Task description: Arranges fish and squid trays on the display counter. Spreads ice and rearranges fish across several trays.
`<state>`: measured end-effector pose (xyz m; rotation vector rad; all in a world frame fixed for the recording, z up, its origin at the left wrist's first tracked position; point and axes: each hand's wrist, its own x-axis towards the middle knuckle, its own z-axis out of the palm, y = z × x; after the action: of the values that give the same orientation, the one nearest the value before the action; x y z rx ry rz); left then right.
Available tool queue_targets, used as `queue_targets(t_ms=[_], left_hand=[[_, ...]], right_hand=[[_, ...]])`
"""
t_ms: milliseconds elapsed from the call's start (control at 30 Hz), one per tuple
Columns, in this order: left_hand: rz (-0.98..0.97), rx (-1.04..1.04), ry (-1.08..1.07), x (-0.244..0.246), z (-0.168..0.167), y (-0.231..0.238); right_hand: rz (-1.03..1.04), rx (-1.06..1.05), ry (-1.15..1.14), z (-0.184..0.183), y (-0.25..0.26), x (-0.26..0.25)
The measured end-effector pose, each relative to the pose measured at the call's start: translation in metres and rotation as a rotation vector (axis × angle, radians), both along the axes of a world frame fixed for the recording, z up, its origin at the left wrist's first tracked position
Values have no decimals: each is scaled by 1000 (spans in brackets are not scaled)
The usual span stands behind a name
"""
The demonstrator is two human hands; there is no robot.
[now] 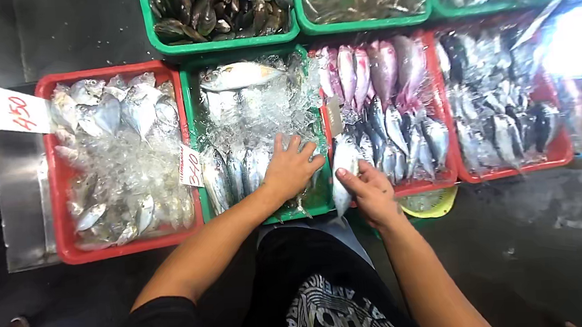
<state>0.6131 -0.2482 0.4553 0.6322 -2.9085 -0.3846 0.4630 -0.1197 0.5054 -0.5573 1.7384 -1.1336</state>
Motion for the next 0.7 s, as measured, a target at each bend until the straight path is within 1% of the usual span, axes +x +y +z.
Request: queue_targets(t_ms=[100, 200, 233, 300, 367, 433, 467, 500, 533, 567, 600, 667, 700], left_hand=[[38, -27, 39, 3, 6, -3], [107, -30, 145, 9, 10, -18], [150, -2, 158, 12, 12, -31], [269, 37, 144, 19, 23, -72], [413, 89, 63, 24, 39, -122], [508, 131, -21, 28, 40, -163], [521, 149, -48, 30, 39, -174], [517, 158, -44, 31, 41, -175], [485, 157, 8, 31, 46, -166], [407, 159, 83, 28, 50, -150], [289, 181, 131, 23, 47, -127], [-17, 223, 107, 10, 30, -76], [-157, 209, 38, 0, 22, -53]], right_hand=[[71, 99, -66, -5, 6, 6], [102, 164, -62, -9, 3, 11], [106, 176, -55, -11, 1, 12], [109, 189, -28, -14, -4, 14], [125, 192, -22, -14, -6, 15], [187, 202, -16, -11, -1, 12], [239, 215, 2, -9, 3, 9], [295, 236, 28, -7, 7, 5], [343, 263, 59, -6, 12, 1], [377, 295, 87, -5, 16, -3], [387, 321, 94, -4, 22, -6], [364, 346, 85, -4, 34, -12], [354, 358, 82, -3, 39, -16]])
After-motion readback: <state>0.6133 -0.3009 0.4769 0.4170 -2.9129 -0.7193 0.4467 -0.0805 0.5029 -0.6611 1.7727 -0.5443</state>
